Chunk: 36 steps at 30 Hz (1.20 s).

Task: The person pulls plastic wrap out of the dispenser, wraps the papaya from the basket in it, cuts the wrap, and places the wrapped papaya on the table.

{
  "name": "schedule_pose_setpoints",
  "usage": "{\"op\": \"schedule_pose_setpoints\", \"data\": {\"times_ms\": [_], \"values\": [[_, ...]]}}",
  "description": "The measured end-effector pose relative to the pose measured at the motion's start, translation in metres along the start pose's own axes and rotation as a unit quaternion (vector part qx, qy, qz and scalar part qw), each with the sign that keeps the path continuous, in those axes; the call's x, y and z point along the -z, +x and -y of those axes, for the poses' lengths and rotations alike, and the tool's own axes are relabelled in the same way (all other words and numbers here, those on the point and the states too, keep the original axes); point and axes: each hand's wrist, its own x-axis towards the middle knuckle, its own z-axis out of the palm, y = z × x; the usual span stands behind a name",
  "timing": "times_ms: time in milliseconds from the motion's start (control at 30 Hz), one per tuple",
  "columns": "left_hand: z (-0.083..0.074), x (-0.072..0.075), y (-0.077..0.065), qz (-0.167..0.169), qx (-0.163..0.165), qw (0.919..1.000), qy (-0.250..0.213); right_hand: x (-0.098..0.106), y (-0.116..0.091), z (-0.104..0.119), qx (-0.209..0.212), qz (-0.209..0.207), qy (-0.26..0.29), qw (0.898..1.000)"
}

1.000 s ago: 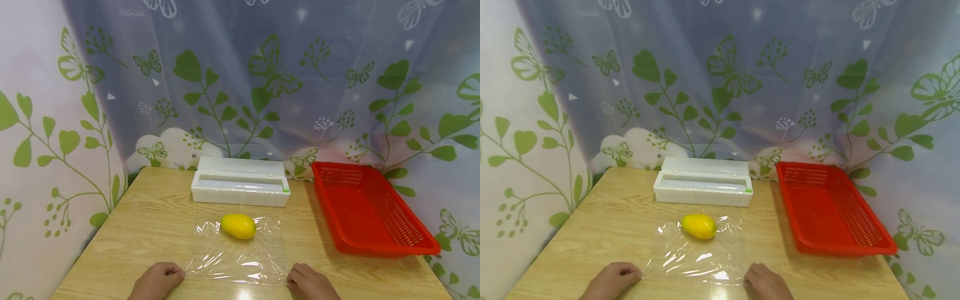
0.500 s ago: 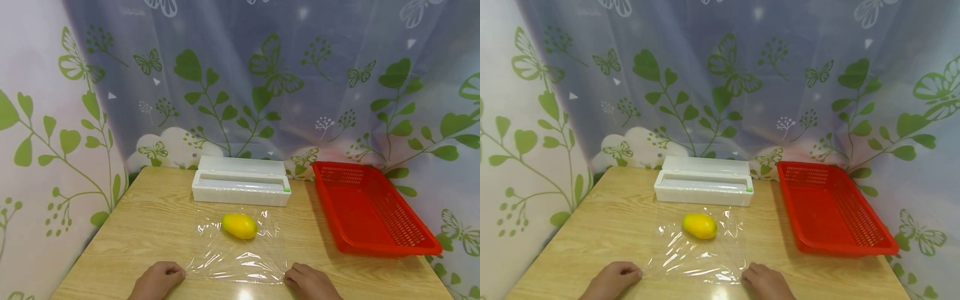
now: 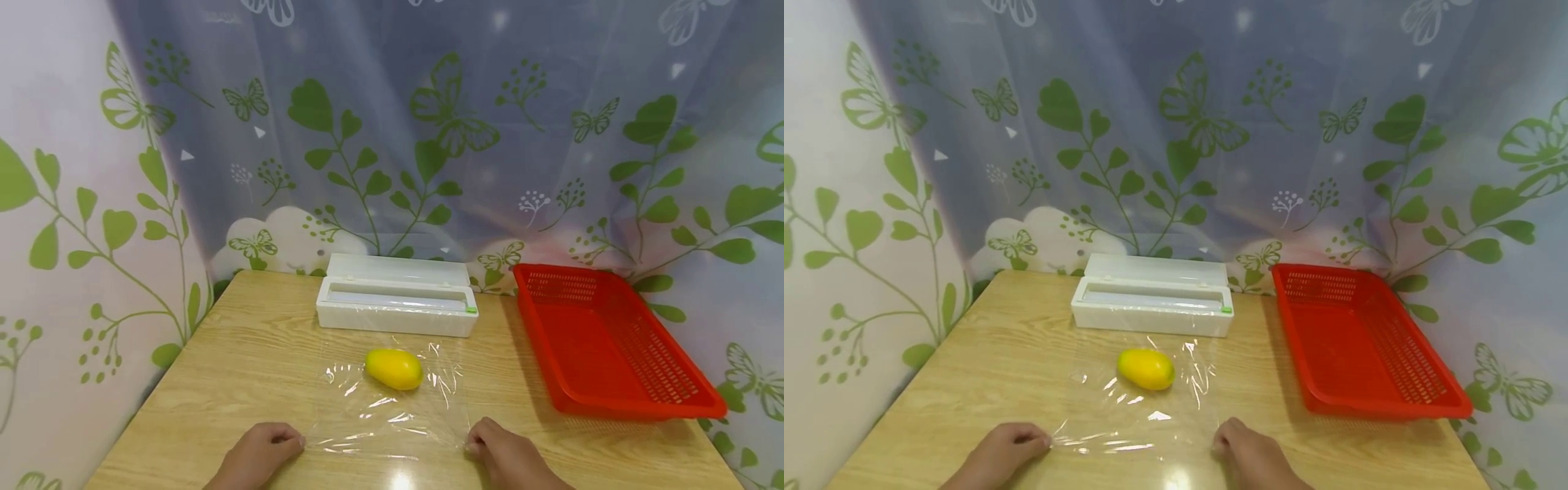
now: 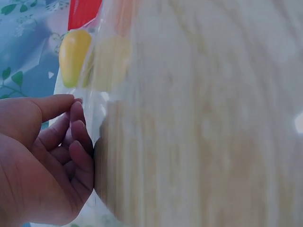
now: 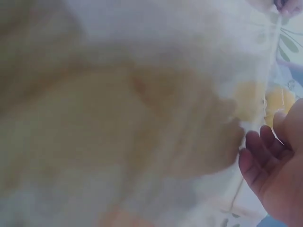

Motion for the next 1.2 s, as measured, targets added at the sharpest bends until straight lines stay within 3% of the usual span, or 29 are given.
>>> {"op": "schedule_pose_setpoints", "data": {"times_ms": [233,367,700,933,1200], "values": [[0.000,0.010,0.004,0.033,-0.041,0.9940,-0.096,0.018,0.010,0.004,-0.031,-0.009,0.086,0.996],[-0.009,0.017,0.006,0.045,-0.036,0.9886,-0.139,0.033,0.020,0.005,-0.065,0.007,0.132,0.989],[-0.033,0.027,0.019,0.005,-0.019,0.9913,-0.130,0.061,0.045,0.006,-0.072,0.020,0.106,0.991],[-0.047,0.036,0.028,-0.015,-0.039,0.9903,-0.132,0.069,0.061,0.011,-0.075,0.011,0.094,0.993],[-0.060,0.048,0.043,-0.023,-0.057,0.9883,-0.139,0.075,0.082,0.014,-0.108,0.009,0.110,0.988]]}}
